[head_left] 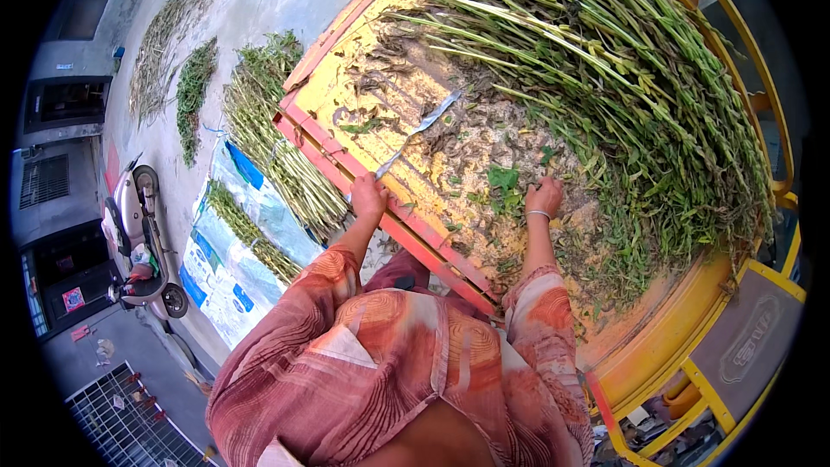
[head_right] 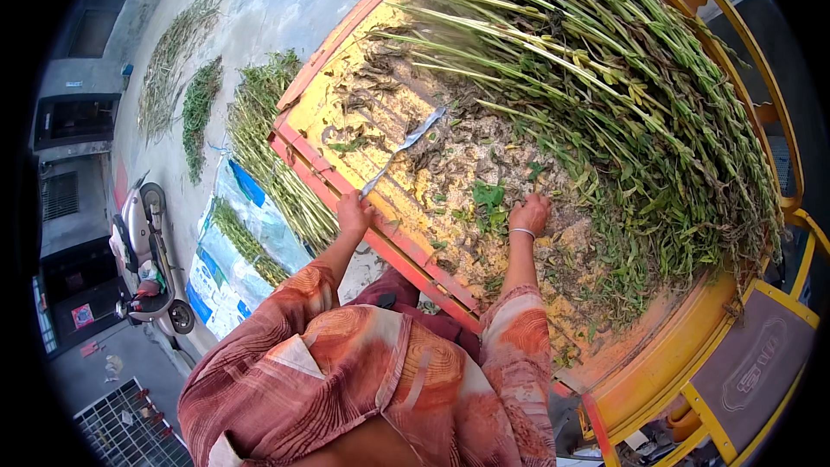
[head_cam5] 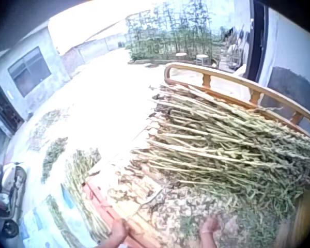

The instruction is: The person gathers long green plant stalks on a yellow cart, aligns them into bundles, and ties them with plastic strips. They occasionally move a large white sack and continue bundling the remaining stalks.

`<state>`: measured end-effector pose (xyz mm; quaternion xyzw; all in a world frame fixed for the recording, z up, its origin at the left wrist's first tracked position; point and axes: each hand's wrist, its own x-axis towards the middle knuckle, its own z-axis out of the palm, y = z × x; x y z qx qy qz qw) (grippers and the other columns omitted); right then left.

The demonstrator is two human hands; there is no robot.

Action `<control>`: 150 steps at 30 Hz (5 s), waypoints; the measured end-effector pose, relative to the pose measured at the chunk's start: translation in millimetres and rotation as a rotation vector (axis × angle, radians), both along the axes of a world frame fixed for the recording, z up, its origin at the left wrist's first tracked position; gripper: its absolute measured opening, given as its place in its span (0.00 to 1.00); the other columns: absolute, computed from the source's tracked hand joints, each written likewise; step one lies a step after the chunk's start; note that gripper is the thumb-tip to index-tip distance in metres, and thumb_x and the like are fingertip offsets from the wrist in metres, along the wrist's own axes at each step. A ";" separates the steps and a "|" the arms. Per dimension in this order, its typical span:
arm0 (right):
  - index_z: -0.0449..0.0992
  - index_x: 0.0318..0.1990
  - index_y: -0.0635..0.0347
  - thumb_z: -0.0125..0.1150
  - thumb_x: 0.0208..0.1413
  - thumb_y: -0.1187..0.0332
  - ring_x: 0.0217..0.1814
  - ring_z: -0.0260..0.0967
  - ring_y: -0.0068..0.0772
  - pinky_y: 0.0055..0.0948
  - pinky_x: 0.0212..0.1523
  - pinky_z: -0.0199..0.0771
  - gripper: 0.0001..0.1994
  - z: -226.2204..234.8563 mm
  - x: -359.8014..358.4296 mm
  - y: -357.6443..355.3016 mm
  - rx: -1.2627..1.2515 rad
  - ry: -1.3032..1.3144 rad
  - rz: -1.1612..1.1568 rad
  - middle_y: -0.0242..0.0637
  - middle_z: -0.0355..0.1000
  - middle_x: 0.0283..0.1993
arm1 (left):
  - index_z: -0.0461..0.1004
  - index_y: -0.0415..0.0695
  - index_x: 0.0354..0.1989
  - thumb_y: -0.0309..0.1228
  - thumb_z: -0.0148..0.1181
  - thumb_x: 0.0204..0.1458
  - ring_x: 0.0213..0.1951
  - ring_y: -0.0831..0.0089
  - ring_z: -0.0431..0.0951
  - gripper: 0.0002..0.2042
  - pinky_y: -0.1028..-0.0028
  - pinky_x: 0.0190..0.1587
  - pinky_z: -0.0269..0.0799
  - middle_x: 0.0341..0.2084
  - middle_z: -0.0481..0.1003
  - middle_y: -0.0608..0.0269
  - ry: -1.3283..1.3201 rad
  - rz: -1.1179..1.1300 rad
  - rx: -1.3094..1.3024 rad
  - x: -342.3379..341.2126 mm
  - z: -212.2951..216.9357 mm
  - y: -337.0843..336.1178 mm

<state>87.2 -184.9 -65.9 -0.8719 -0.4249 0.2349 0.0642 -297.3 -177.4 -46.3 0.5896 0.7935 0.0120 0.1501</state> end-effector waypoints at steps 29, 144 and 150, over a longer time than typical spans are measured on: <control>0.66 0.30 0.62 0.60 0.35 0.75 0.34 0.66 0.46 0.36 0.34 0.68 0.12 27.5 -243.0 226.9 0.536 0.485 0.659 0.48 0.64 0.32 | 0.71 0.46 0.28 0.26 0.63 0.36 0.35 0.58 0.68 0.09 0.62 0.37 0.64 0.27 0.67 0.60 -0.238 -0.065 0.178 -29.1 -13.2 -7.7; 0.71 0.46 0.63 0.71 0.31 0.54 0.47 0.67 0.51 0.40 0.48 0.69 0.32 99.9 55.4 -635.1 -0.671 0.068 -0.483 0.54 0.69 0.43 | 0.63 0.42 0.28 0.25 0.56 0.50 0.09 0.79 0.63 0.07 0.77 0.12 0.61 0.16 0.67 0.65 -1.129 0.058 -0.321 282.3 2.7 -111.1; 0.77 0.36 0.64 0.68 0.43 0.54 0.33 0.73 0.35 0.28 0.35 0.74 0.21 28.8 135.0 -482.2 -0.024 0.535 -0.450 0.42 0.74 0.32 | 0.61 0.44 0.28 0.27 0.52 0.55 0.16 0.81 0.63 0.07 0.77 0.17 0.62 0.28 0.76 0.55 -1.148 0.180 -0.449 274.2 18.2 -124.1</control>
